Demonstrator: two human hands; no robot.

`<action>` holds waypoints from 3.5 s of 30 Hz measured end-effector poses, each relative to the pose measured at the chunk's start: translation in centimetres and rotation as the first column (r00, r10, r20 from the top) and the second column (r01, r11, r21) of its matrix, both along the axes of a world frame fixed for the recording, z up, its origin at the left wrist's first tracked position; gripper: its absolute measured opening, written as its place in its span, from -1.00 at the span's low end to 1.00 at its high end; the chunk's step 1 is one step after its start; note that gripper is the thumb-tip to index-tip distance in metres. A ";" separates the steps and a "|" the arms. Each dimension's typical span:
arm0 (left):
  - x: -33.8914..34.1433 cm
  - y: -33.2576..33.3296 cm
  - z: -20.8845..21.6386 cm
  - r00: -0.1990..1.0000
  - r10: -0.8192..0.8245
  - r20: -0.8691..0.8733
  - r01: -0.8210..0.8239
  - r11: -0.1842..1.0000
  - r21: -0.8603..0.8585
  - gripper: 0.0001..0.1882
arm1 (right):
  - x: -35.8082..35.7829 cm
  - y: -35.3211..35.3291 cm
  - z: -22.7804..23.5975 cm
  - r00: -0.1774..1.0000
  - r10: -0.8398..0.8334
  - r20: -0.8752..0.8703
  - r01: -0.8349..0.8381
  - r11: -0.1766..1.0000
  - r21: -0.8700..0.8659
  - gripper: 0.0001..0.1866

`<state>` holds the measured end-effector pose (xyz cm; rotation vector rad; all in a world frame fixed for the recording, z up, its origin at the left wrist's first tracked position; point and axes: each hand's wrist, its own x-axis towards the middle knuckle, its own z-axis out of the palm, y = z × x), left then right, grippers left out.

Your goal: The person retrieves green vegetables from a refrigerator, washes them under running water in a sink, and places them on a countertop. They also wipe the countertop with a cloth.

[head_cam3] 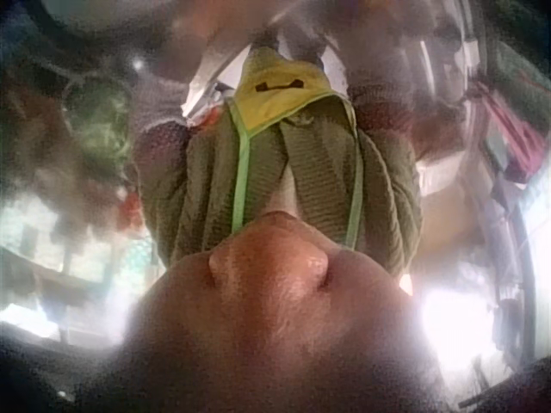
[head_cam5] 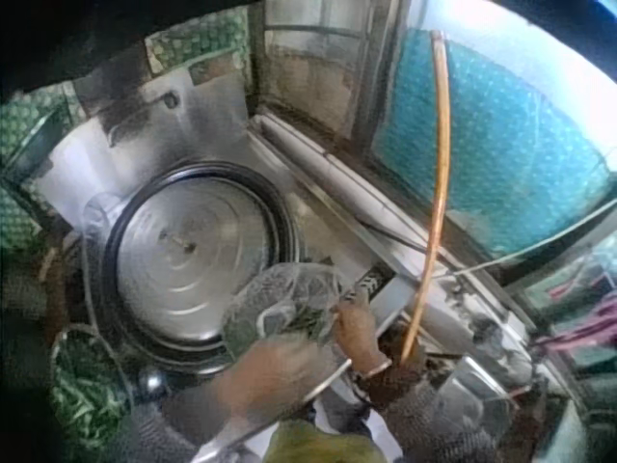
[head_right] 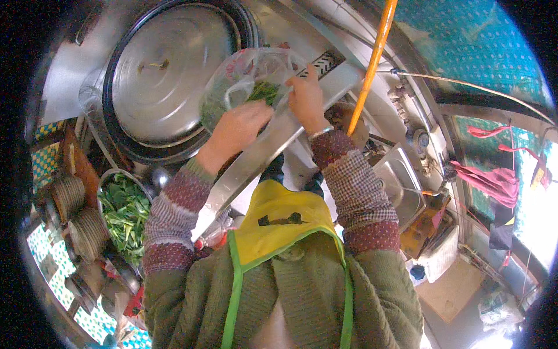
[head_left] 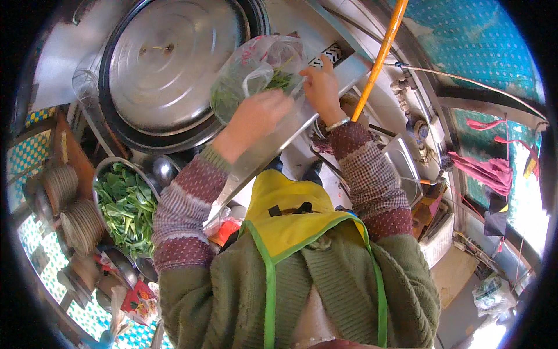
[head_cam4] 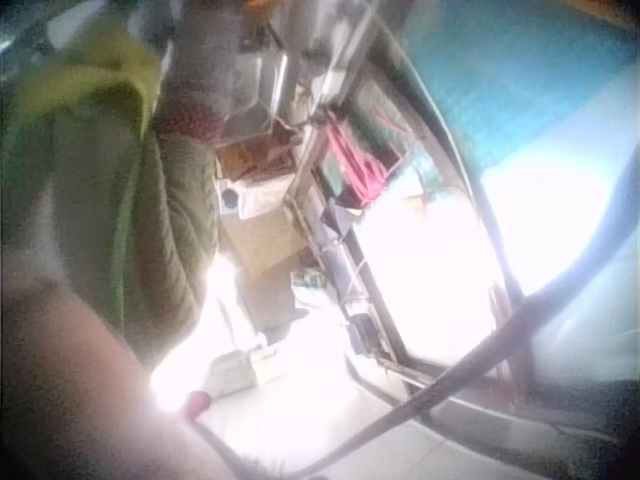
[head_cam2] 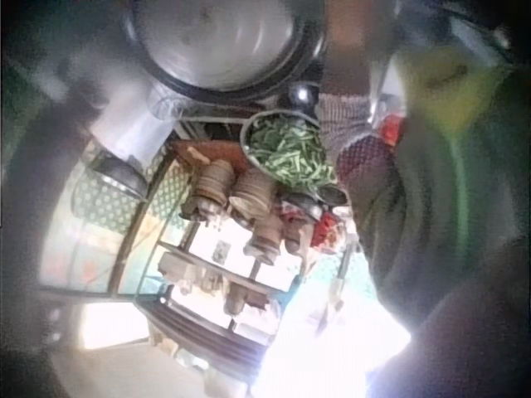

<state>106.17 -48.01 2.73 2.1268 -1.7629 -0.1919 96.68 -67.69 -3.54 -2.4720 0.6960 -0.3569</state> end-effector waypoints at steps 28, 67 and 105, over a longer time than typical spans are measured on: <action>0.5 -4.1 -8.8 0.909 0.380 -0.173 -0.158 0.697 0.699 -0.52 | -12.2 1.0 15.7 0.890 -0.210 0.406 -0.327 0.329 0.886 -0.78; -10.8 -8.8 -1.2 -0.359 0.046 -0.932 -0.302 0.939 0.162 -0.83 | -37.2 -1.0 -8.1 0.755 -0.587 -0.292 0.637 0.762 0.116 -0.75; -22.6 6.8 -16.5 -0.515 0.460 -0.723 -0.046 0.827 0.560 -0.93 | -23.0 -12.8 -40.4 0.862 -0.273 -0.427 0.504 0.547 0.668 -0.34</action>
